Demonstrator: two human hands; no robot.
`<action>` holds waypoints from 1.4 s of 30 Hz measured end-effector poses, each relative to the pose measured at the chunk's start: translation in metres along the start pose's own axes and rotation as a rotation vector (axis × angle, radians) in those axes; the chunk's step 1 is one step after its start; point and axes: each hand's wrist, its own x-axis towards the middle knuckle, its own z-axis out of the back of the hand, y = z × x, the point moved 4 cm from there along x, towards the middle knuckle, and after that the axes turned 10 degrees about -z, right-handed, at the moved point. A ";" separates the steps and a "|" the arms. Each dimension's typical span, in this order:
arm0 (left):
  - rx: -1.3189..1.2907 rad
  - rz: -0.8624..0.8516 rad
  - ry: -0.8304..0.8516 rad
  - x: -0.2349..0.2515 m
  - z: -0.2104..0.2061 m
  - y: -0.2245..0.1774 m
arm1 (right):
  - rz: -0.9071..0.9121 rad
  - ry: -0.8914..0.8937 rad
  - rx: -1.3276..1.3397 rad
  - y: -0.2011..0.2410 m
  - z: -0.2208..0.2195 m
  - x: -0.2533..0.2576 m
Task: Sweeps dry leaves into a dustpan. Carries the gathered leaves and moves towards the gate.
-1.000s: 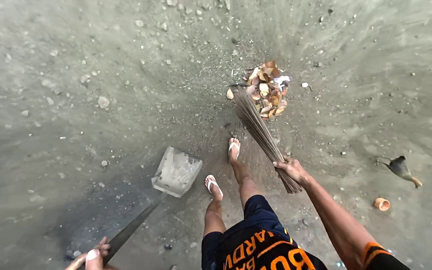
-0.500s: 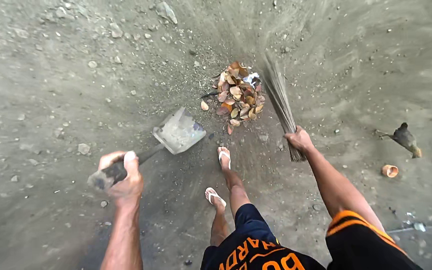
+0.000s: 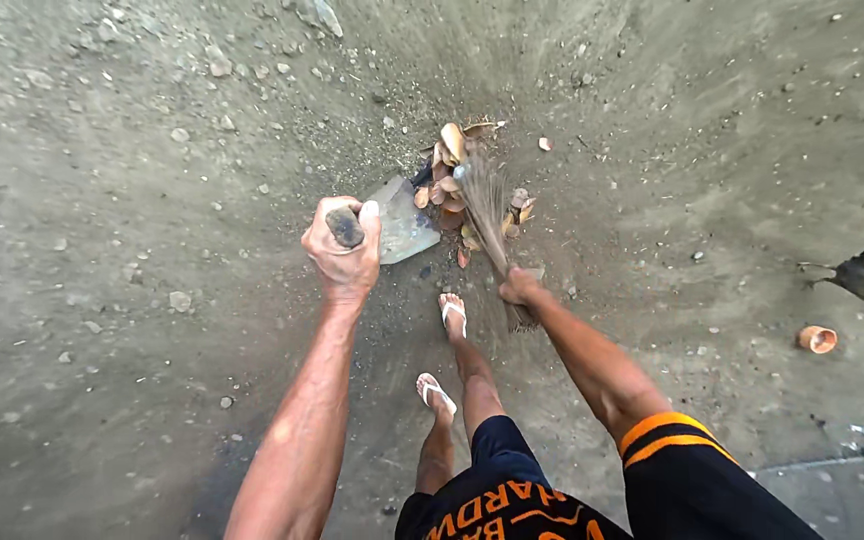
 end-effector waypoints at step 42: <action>-0.280 -0.109 0.106 0.026 -0.042 0.030 | 0.108 0.245 0.103 0.092 -0.123 0.002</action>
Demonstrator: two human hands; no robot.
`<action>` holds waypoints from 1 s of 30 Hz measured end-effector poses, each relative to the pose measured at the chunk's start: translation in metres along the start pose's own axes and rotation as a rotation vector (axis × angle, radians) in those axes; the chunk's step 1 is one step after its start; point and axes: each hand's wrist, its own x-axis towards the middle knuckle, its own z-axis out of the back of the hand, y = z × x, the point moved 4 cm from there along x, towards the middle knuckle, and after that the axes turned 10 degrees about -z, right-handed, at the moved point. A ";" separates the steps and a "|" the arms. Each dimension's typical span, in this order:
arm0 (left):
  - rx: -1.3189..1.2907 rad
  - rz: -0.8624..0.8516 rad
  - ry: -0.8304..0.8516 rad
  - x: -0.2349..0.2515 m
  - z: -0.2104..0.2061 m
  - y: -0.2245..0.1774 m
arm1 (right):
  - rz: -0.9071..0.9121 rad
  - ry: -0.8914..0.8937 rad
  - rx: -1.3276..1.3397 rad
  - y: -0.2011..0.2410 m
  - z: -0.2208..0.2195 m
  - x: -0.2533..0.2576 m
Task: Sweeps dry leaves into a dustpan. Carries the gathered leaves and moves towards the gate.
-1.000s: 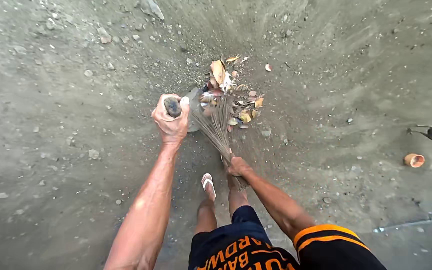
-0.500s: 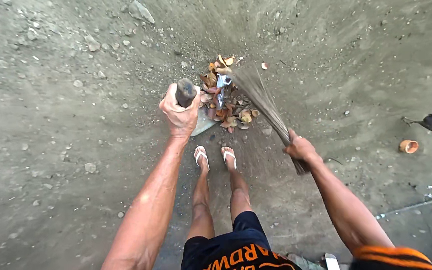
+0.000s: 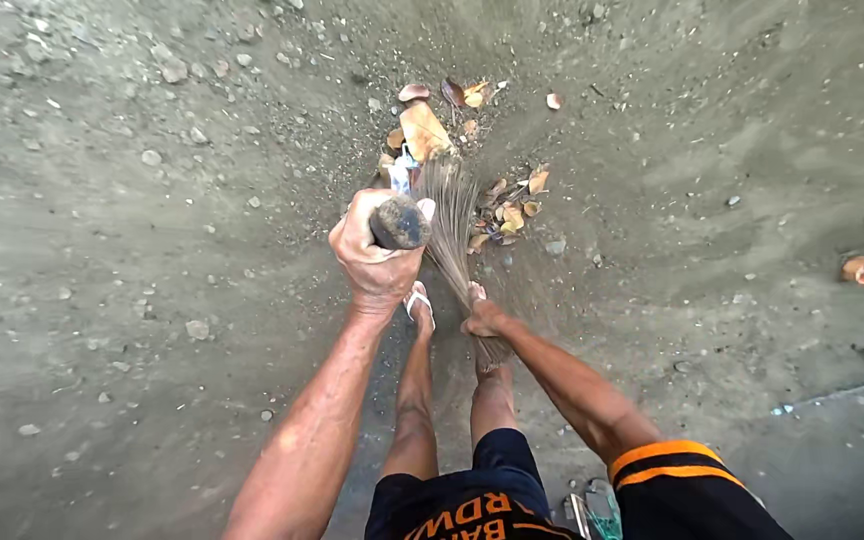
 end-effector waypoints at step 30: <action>0.058 -0.080 -0.080 0.013 0.056 0.013 | -0.170 -0.315 -0.364 -0.044 0.126 0.022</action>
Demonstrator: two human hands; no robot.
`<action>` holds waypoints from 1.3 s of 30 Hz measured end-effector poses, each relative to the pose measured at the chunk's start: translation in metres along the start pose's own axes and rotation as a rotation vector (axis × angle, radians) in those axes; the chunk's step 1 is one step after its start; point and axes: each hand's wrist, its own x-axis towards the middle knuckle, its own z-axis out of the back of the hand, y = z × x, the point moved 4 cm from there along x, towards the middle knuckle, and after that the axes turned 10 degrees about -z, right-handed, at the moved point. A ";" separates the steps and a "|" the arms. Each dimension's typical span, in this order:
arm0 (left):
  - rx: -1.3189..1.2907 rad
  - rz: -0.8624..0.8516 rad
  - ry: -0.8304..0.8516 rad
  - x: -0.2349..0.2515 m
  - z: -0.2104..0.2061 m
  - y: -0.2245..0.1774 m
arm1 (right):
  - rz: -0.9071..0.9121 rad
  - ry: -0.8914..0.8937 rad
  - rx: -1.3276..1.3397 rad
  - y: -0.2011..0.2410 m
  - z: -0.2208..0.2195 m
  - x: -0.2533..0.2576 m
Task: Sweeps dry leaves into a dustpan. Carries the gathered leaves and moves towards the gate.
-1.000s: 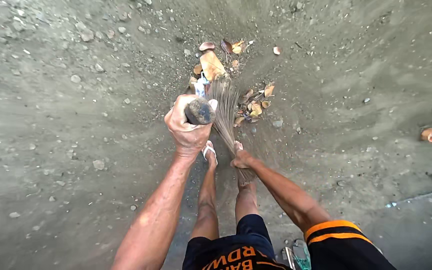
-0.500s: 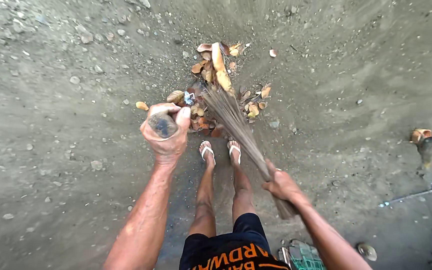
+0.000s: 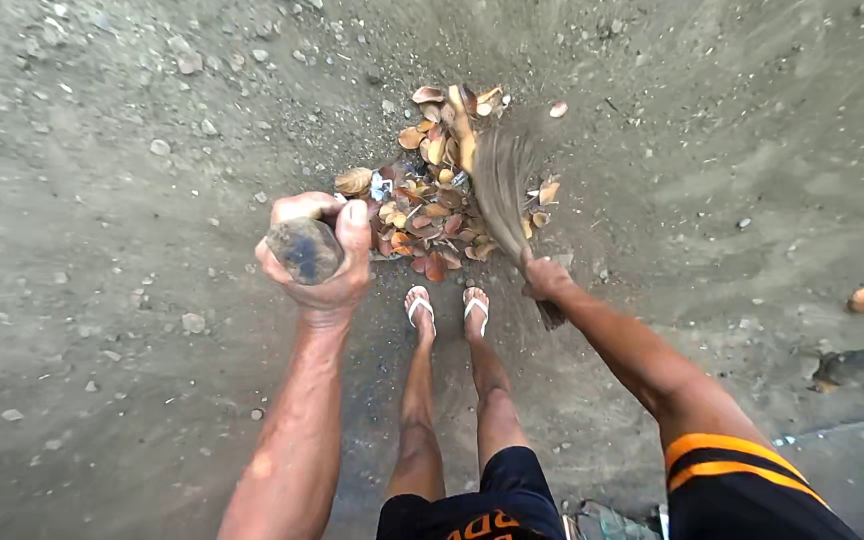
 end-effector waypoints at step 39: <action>-0.105 -0.012 0.040 -0.004 0.009 0.006 | 0.221 0.257 0.131 0.056 -0.079 -0.063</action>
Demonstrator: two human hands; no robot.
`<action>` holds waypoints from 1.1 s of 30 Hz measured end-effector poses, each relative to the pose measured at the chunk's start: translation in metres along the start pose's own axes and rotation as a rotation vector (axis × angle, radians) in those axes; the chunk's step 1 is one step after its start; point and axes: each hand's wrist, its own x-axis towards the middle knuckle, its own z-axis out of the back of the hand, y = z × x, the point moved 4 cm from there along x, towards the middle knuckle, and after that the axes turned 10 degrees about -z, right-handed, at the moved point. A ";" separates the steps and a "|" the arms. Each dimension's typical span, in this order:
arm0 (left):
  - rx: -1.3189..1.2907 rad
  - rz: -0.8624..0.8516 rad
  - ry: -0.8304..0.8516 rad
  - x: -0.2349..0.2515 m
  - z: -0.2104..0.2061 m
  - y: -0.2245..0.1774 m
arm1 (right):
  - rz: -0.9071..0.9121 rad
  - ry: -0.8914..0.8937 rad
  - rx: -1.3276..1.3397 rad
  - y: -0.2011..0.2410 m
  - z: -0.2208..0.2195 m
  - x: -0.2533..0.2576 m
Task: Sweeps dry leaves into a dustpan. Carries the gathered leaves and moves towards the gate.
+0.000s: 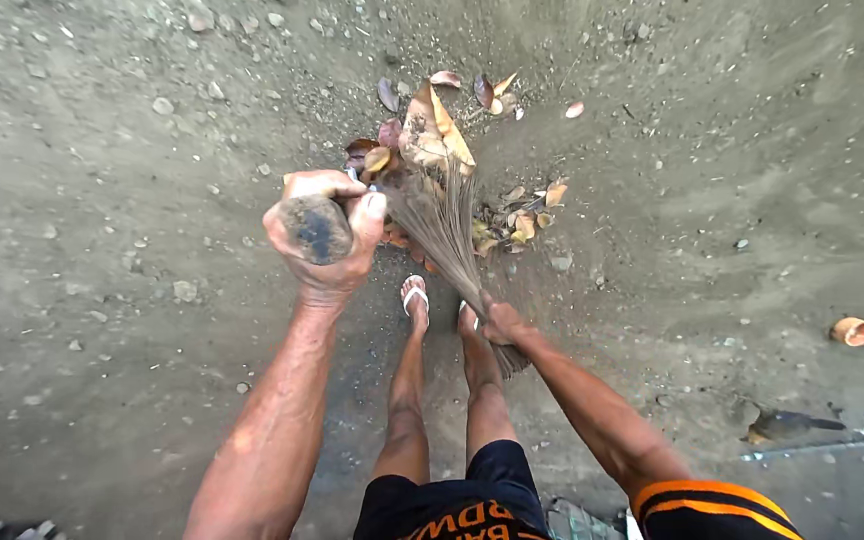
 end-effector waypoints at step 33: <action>-0.003 0.072 -0.087 -0.007 0.024 -0.005 | -0.079 -0.318 -0.059 -0.016 0.146 0.054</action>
